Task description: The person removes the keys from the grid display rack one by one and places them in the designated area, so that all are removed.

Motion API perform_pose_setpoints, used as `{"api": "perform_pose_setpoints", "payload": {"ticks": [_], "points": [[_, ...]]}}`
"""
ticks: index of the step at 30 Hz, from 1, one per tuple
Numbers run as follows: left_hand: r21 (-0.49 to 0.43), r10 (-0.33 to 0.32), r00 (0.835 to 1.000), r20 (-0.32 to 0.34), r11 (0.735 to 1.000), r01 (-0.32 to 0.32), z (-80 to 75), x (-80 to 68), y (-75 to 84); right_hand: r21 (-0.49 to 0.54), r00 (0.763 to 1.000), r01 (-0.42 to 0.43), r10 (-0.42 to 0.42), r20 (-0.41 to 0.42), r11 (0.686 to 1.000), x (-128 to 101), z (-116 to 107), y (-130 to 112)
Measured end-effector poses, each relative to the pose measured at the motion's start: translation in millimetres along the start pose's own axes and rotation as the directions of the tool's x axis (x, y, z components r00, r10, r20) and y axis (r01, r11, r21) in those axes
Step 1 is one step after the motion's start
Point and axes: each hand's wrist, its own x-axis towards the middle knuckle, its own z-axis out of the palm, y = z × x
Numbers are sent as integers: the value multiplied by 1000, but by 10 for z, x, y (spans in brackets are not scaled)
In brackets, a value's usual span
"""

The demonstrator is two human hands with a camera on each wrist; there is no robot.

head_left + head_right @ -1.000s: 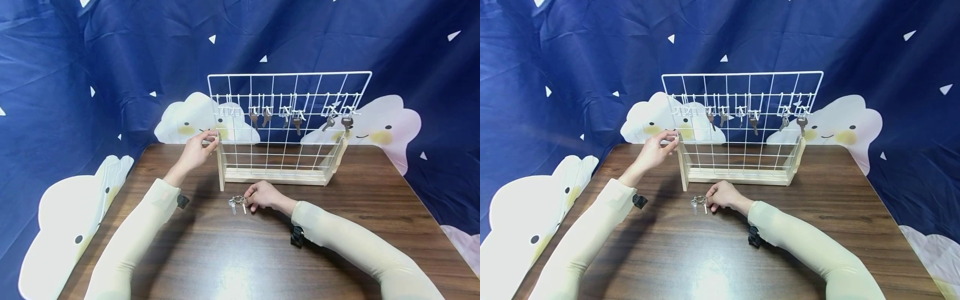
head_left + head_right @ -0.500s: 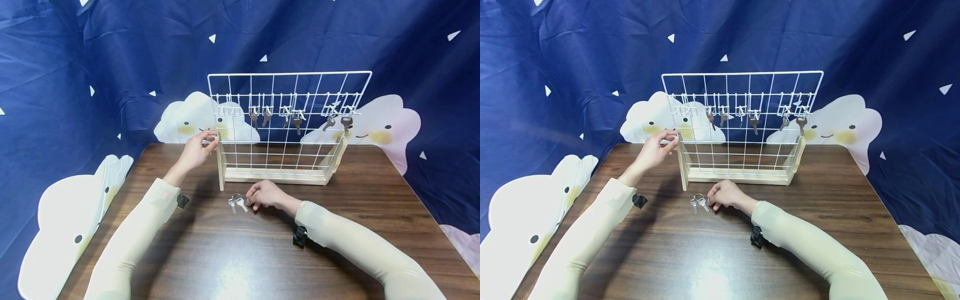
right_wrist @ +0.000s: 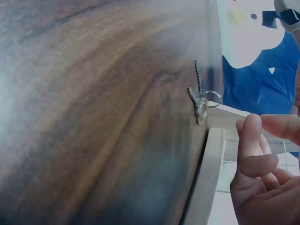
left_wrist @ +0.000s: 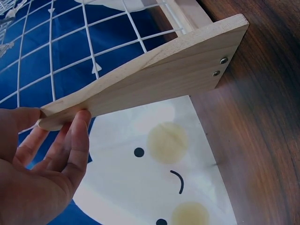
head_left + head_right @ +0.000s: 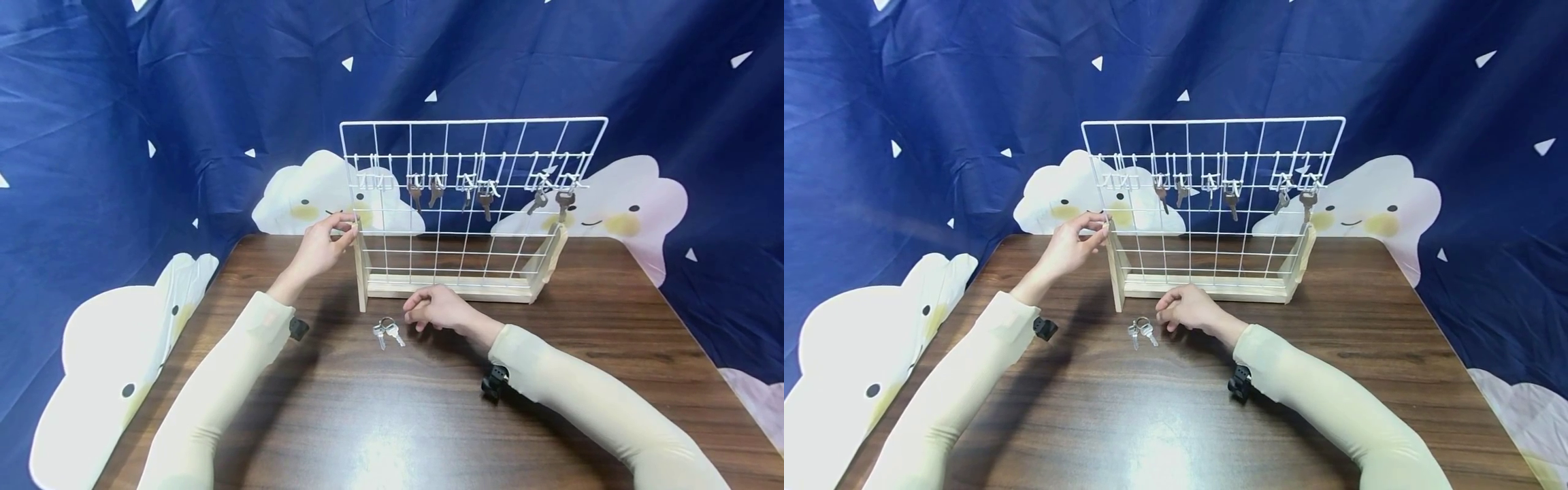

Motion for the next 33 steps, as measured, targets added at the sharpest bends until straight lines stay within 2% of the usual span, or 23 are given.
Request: {"api": "perform_pose_setpoints", "payload": {"ticks": [14, 33], "points": [[-15, 4, 1000, 3, 1000, -4, 5, 0, 2, 30, 998, 57, -56, -43, 998, -63, -130, -158], [-5, 5, 1000, 3, 1000, -5, 7, 4, -17, 39, 981, 159, -153, -122, 987, -152, -293, -453]]}}
